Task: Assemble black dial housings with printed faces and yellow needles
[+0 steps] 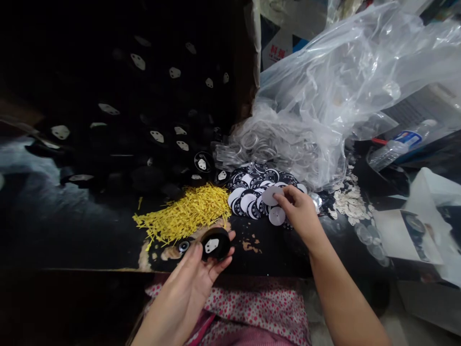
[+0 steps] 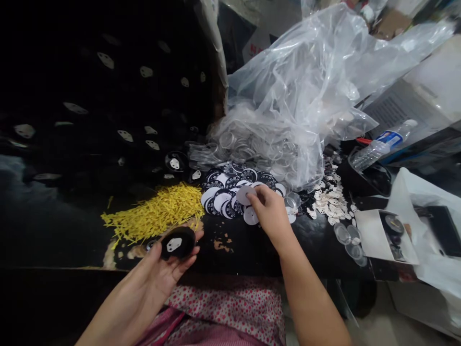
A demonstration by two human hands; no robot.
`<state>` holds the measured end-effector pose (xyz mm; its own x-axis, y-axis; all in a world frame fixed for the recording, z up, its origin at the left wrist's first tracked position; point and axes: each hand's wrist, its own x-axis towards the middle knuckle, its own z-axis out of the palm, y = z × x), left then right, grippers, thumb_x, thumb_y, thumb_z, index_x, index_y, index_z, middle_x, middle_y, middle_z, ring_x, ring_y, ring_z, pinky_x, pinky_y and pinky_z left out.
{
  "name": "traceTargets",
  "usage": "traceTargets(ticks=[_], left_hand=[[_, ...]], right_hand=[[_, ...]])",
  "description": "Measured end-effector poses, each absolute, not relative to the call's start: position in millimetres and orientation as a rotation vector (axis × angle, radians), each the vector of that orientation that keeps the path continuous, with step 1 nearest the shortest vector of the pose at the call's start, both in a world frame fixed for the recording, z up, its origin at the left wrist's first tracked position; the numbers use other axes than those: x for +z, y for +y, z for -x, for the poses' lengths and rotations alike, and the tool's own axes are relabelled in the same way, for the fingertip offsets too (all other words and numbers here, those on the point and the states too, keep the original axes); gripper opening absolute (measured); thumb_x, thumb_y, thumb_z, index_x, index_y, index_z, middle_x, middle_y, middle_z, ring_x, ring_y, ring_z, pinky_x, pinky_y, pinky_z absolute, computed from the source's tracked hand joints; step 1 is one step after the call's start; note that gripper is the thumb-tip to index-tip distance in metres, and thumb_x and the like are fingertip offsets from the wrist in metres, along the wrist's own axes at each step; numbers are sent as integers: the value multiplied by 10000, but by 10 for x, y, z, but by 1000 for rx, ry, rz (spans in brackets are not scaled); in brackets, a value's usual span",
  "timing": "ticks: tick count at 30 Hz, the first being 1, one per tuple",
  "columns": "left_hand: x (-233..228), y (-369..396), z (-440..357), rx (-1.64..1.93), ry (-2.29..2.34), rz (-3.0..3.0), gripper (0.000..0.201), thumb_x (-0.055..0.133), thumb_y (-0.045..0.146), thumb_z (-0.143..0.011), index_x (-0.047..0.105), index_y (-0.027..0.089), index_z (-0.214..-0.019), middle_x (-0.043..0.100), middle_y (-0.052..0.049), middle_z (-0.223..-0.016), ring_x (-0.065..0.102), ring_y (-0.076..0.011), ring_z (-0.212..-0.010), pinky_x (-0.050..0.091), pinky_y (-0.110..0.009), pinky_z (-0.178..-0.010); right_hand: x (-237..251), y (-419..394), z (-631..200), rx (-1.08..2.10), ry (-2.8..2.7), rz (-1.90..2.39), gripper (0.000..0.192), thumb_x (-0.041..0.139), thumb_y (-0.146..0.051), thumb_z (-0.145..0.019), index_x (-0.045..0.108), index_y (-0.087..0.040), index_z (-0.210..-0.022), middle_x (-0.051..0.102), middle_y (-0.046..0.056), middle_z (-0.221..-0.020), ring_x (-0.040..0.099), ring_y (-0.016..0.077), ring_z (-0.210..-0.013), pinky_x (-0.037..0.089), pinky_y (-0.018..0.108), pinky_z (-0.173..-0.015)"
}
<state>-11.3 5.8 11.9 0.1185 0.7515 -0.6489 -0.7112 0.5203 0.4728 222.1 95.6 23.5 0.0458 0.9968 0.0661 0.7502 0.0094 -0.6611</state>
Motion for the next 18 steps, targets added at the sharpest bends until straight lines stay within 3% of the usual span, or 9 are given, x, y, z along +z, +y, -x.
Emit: traceTargets(ticks=[6, 12, 18], left_hand=[[205, 206, 87, 1152, 890, -6, 390, 587, 494, -889, 709, 206, -1121, 668, -114, -1287, 633, -320, -1164, 577, -436, -915], [221, 194, 56, 1208, 945, -57, 377, 602, 462, -892, 706, 175, -1112, 715, -126, -1187, 659, -261, -1112, 572, -381, -922], [177, 162, 88, 1252, 1028, -159, 357, 660, 428, -863, 717, 152, -1082, 724, -131, -1153, 673, -252, -1074, 561, -344, -933]], right_hand=[[435, 732, -1977, 491, -1981, 1537, 278, 493, -312, -979, 717, -241, -1128, 728, 53, -918, 648, 192, -826, 465, 344, -789], [479, 594, -1647, 995, -1883, 1320, 190, 640, -301, -894, 734, -198, -1023, 725, 44, -929, 671, 171, -849, 512, 303, -785], [483, 572, -1582, 1039, -1692, 1467, 279, 586, -169, -869, 651, -219, -1135, 677, 0, -844, 623, 141, -747, 503, 276, -683]])
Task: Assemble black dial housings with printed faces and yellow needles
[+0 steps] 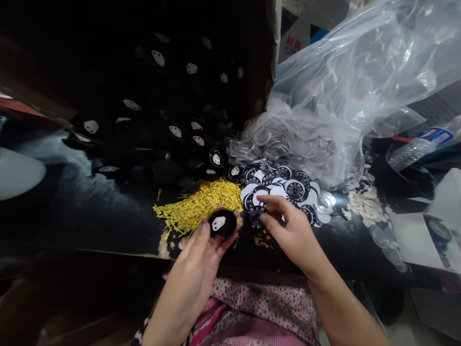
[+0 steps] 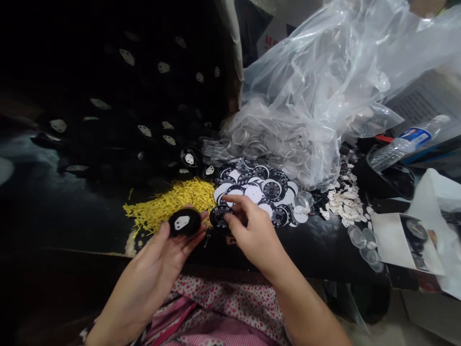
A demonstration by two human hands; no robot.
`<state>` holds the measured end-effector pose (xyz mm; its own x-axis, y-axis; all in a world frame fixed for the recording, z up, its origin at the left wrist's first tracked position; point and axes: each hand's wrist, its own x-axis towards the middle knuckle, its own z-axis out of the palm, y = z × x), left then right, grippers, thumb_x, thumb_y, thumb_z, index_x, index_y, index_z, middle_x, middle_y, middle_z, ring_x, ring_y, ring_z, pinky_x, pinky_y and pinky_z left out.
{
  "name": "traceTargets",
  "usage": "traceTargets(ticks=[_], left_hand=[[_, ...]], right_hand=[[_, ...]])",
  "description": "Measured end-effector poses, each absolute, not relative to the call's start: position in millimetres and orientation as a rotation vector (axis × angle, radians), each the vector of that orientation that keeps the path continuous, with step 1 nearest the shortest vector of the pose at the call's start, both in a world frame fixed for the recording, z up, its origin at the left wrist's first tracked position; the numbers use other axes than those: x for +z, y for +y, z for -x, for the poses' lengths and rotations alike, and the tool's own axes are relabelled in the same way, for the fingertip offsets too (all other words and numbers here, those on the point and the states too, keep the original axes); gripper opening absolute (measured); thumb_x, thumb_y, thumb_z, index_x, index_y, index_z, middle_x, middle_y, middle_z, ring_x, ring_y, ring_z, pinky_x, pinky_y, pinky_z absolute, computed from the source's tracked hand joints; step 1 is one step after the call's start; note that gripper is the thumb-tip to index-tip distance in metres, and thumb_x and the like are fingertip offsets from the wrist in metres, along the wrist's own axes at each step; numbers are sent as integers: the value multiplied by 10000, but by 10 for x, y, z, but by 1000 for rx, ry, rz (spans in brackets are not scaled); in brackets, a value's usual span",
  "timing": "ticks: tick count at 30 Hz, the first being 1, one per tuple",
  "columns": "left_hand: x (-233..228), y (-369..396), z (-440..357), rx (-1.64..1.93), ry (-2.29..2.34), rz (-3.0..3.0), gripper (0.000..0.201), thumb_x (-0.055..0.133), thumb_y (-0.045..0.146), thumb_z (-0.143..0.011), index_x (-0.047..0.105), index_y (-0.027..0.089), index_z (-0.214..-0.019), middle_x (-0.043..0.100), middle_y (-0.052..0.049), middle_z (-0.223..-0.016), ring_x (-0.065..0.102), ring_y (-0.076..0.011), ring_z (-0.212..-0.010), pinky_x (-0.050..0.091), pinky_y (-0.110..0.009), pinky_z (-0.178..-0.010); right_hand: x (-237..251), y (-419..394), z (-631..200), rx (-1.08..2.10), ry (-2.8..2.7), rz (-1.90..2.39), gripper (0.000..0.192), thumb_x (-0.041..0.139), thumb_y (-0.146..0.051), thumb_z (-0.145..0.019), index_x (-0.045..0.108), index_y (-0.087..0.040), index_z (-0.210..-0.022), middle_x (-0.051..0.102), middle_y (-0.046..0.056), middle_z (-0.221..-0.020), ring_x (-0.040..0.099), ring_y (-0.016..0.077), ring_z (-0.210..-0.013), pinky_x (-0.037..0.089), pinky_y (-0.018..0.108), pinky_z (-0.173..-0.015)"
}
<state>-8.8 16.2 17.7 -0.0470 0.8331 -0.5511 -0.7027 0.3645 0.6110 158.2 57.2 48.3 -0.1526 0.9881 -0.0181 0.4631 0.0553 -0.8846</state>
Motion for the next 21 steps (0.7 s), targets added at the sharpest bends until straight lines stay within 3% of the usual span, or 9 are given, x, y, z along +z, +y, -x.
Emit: traceTargets(ticks=[4, 8, 16, 21], left_hand=[[189, 139, 12, 1207, 1081, -183, 305, 752, 395, -786, 750, 222, -1037, 713, -70, -1190, 637, -261, -1153, 542, -344, -967], [144, 83, -26, 1153, 1164, -284, 362, 745, 423, -788, 731, 290, -1124, 665, -32, -1300, 556, -264, -1273, 461, -355, -1066], [-16, 74, 17, 1132, 1085, -453, 378, 667, 415, -859, 686, 283, -1212, 622, -30, -1367, 456, -280, -1365, 478, -362, -1050], [-17, 53, 18, 1087, 1121, -562, 385, 741, 357, -798, 693, 275, -1171, 680, -32, -1276, 572, -252, -1257, 450, -356, -1070]], right_hand=[[525, 526, -1439, 1071, -1705, 1429, 148, 575, -174, -886, 667, -220, -992, 692, 6, -875, 633, 143, -783, 501, 288, -729], [508, 519, -1334, 1035, -1679, 1514, 38, 599, -191, -868, 601, -209, -900, 670, 15, -861, 628, 152, -779, 496, 293, -707], [425, 549, -1367, 1316, -1437, 1535, 93, 591, -248, -842, 501, -223, -843, 589, -37, -716, 571, 107, -547, 459, 248, -522], [434, 482, -1430, 1220, -1668, 1628, 173, 668, -290, -809, 524, -220, -873, 584, -31, -747, 545, 121, -629, 429, 253, -561]])
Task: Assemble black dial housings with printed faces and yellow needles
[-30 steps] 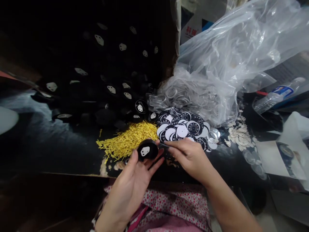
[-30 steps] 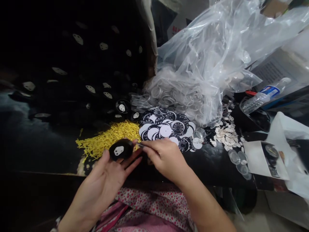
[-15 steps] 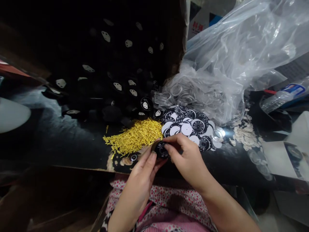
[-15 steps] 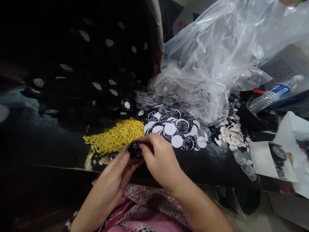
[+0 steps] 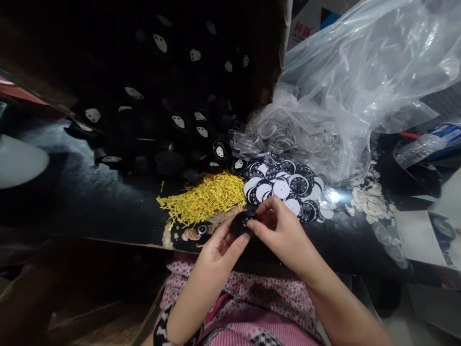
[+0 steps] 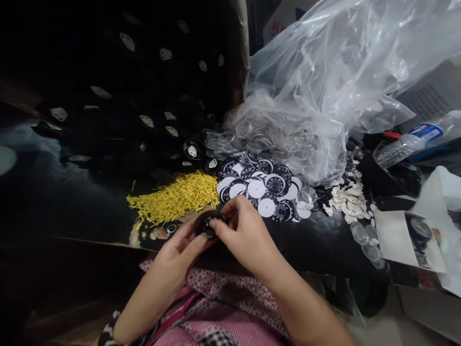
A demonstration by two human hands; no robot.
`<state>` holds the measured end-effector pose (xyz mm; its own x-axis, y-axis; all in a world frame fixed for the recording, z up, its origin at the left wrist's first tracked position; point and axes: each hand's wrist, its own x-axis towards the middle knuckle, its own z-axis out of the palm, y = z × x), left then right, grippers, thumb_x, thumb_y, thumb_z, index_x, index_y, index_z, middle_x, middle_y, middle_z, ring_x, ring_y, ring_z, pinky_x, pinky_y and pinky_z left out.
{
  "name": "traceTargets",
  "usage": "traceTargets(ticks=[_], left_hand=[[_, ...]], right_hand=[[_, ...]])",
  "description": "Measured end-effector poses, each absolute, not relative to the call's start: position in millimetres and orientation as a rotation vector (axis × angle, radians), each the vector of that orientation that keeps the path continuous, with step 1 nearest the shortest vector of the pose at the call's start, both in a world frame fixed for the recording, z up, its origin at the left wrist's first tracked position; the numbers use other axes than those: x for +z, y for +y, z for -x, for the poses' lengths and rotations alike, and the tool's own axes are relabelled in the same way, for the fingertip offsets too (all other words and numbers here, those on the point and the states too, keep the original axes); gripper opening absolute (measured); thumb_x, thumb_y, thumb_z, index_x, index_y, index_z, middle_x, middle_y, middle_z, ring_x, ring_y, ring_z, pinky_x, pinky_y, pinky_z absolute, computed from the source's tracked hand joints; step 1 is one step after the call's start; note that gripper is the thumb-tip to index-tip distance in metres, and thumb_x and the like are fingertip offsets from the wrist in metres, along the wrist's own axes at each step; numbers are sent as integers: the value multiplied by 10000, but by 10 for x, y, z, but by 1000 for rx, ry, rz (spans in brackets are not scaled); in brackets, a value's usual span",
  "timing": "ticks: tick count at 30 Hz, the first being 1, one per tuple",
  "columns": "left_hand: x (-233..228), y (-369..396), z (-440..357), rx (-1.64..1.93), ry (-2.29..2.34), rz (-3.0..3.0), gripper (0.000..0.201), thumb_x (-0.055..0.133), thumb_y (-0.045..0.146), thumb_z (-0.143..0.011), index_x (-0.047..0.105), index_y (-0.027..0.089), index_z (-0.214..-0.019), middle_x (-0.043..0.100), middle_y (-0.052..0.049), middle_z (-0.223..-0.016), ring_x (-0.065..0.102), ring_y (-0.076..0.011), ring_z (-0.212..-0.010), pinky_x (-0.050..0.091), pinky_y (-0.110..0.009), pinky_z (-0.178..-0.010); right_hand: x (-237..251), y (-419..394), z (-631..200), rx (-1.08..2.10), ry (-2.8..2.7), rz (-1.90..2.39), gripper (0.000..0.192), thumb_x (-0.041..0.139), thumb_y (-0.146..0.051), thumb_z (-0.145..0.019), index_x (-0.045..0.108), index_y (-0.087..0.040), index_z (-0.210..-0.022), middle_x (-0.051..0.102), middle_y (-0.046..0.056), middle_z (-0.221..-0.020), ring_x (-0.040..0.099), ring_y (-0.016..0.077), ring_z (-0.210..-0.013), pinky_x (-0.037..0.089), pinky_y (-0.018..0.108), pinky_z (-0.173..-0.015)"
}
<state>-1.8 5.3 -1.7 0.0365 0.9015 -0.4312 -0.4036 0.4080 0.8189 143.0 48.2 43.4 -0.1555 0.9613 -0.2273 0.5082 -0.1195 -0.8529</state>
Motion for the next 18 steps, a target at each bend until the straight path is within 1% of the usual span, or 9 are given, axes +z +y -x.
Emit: traceTargets(ticks=[3, 5, 8, 9, 11, 14, 16, 18], left_hand=[[-6, -21, 47, 1013, 1162, -602, 344, 732, 325, -797, 695, 244, -1129, 717, -54, -1190, 626, -267, -1180, 483, -380, -1029], [2, -89, 102, 977, 1211, -640, 314, 731, 305, -790, 706, 240, -1096, 723, -62, -1166, 622, -280, -1183, 489, -375, -1017], [-5, -177, 236, 950, 1320, -618, 313, 758, 302, -762, 717, 237, -1066, 726, -72, -1146, 618, -294, -1185, 483, -370, -1019], [-11, -194, 282, 963, 1340, -576, 337, 762, 311, -761, 709, 240, -1086, 726, -71, -1146, 624, -292, -1174, 480, -377, -1024], [-18, -201, 353, 1043, 1329, -447, 388, 766, 321, -760, 680, 246, -1132, 721, -62, -1163, 640, -282, -1149, 476, -405, -1037], [12, -169, 373, 1201, 1249, -237, 394, 783, 295, -742, 662, 229, -1110, 725, -66, -1150, 657, -286, -1121, 481, -456, -1039], [55, -138, 340, 1271, 1212, -157, 359, 774, 279, -751, 664, 211, -1086, 733, -80, -1126, 656, -292, -1125, 485, -466, -1039], [97, -107, 295, 1330, 1163, -137, 339, 732, 275, -798, 663, 215, -1125, 721, -85, -1165, 629, -286, -1175, 477, -451, -1055]], right_hand=[[442, 375, -1466, 1279, -1771, 1592, 142, 590, -193, -839, 555, -212, -975, 616, -17, -802, 573, 123, -676, 451, 253, -609], [445, 319, -1475, 1309, -1817, 1552, 183, 546, -124, -836, 569, -208, -997, 642, -11, -834, 600, 125, -715, 466, 250, -644], [435, 349, -1446, 1320, -1977, 1443, 170, 563, -132, -862, 613, -211, -1004, 690, 5, -916, 636, 138, -790, 478, 267, -723], [423, 395, -1423, 1257, -2071, 1418, 153, 564, -147, -882, 629, -209, -1006, 701, 15, -945, 641, 151, -829, 473, 287, -765], [380, 519, -1359, 983, -2304, 1433, 143, 541, -183, -930, 655, -201, -1013, 704, 44, -975, 626, 195, -895, 440, 342, -822], [296, 703, -1246, 476, -2619, 1481, 187, 487, -236, -976, 669, -194, -997, 683, 78, -957, 577, 247, -905, 373, 389, -789], [253, 774, -1191, 310, -2736, 1436, 205, 467, -252, -987, 661, -194, -959, 673, 75, -943, 559, 250, -888, 340, 385, -750], [231, 795, -1170, 261, -2766, 1398, 206, 456, -248, -989, 647, -188, -938, 671, 67, -939, 554, 246, -887, 323, 381, -737]])
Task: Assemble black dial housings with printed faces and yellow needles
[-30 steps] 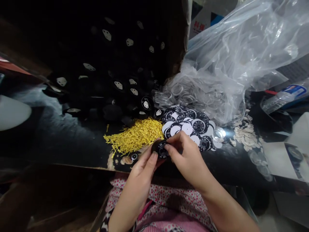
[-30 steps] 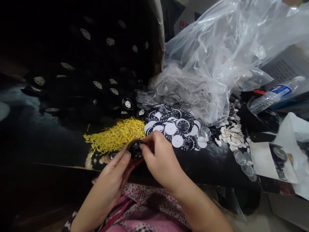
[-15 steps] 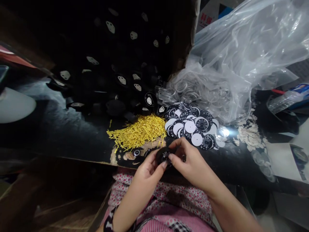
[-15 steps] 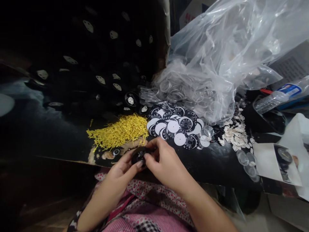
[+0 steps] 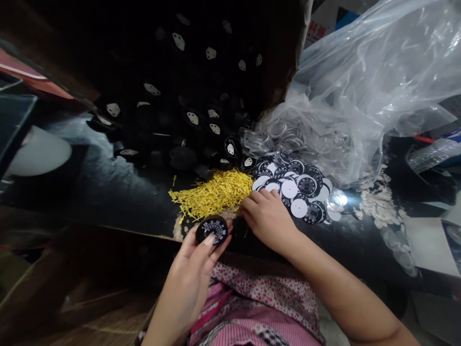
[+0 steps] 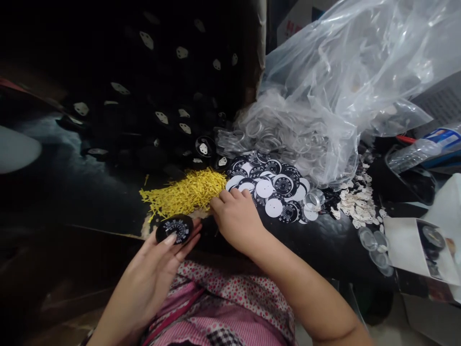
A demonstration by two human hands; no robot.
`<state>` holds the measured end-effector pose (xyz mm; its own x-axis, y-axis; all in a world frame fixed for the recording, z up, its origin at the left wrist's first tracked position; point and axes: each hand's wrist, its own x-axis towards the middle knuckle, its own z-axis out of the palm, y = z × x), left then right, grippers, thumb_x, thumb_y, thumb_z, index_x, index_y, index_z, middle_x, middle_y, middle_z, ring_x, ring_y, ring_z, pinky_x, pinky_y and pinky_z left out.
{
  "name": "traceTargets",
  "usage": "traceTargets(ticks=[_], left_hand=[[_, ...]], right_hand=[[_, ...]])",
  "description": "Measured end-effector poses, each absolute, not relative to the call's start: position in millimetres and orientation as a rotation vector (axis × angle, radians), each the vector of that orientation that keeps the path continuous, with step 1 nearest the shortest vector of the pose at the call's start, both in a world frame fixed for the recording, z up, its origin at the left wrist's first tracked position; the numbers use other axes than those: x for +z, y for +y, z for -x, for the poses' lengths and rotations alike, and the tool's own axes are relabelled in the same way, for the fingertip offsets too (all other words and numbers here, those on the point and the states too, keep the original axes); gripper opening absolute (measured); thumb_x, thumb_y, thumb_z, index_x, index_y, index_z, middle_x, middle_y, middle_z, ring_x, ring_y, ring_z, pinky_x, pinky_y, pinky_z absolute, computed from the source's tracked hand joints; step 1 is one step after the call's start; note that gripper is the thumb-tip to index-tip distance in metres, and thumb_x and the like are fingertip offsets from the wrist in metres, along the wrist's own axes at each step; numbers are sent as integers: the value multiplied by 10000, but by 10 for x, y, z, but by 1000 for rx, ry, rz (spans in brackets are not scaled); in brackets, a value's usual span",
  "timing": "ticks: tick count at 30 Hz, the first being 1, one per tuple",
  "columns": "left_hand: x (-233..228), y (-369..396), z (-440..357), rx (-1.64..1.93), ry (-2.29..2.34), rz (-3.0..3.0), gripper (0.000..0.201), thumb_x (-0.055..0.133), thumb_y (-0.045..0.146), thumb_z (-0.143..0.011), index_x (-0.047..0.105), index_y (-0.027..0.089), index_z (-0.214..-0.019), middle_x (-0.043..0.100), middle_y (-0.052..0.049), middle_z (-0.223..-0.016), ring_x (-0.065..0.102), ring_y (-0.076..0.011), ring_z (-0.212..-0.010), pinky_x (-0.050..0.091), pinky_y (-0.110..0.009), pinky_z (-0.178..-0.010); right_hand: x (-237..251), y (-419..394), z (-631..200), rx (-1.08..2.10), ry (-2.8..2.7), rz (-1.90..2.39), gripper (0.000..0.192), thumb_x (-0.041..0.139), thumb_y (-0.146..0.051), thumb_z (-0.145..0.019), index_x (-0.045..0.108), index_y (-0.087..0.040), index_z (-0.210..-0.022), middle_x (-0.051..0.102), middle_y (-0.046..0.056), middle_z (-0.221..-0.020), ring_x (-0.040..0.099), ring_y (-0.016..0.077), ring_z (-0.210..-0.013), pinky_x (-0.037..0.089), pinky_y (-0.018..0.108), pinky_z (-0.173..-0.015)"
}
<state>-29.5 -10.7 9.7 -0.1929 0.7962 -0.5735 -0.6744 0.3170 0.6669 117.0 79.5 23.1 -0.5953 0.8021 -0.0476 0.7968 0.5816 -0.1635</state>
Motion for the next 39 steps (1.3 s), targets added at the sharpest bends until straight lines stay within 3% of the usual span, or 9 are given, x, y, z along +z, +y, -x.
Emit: traceTargets(ticks=[5, 12, 17, 25, 30, 39], left_hand=[[136, -53, 231, 1422, 1075, -156, 313, 642, 259, -883, 650, 227, -1194, 678, -75, -1267, 567, -256, -1264, 435, -407, -1104], [127, -86, 211, 1399, 1113, -135, 295, 645, 275, -880, 655, 249, -1174, 677, -78, -1268, 557, -263, -1277, 443, -407, -1097], [127, -44, 198, 1390, 1087, -116, 283, 631, 283, -887, 657, 253, -1167, 659, -73, -1302, 518, -266, -1316, 436, -415, -1102], [218, 37, 183, 1396, 1051, -171, 222, 616, 286, -895, 689, 234, -1098, 711, -61, -1207, 554, -281, -1276, 446, -432, -1091], [199, 116, 137, 1367, 1155, -254, 339, 716, 302, -821, 644, 259, -1149, 726, -49, -1153, 589, -287, -1232, 457, -450, -1071], [103, 184, -3, 1353, 1166, -217, 373, 790, 250, -718, 669, 221, -1070, 746, -44, -1051, 675, -259, -1083, 524, -390, -984]], right_hand=[[226, 744, -1210, 306, -2665, 1517, 179, 485, -274, -978, 640, -191, -944, 672, 56, -954, 562, 239, -891, 330, 373, -767], [234, 776, -1080, 227, -2751, 1471, 174, 500, -263, -956, 635, -163, -909, 672, 80, -922, 579, 255, -864, 334, 380, -735], [268, 736, -1059, 380, -2659, 1438, 195, 514, -300, -955, 644, -173, -883, 680, 72, -918, 584, 236, -877, 358, 368, -765], [346, 570, -1261, 486, -2400, 1357, 189, 557, -305, -955, 654, -186, -844, 658, 53, -852, 561, 217, -844, 372, 357, -780], [457, 525, -1281, 825, -2172, 1256, 110, 565, -222, -948, 650, -185, -887, 651, 33, -885, 579, 174, -859, 413, 323, -809], [489, 460, -1263, 960, -1896, 1223, 77, 592, -187, -889, 641, -201, -831, 604, 13, -841, 580, 155, -810, 450, 315, -774]])
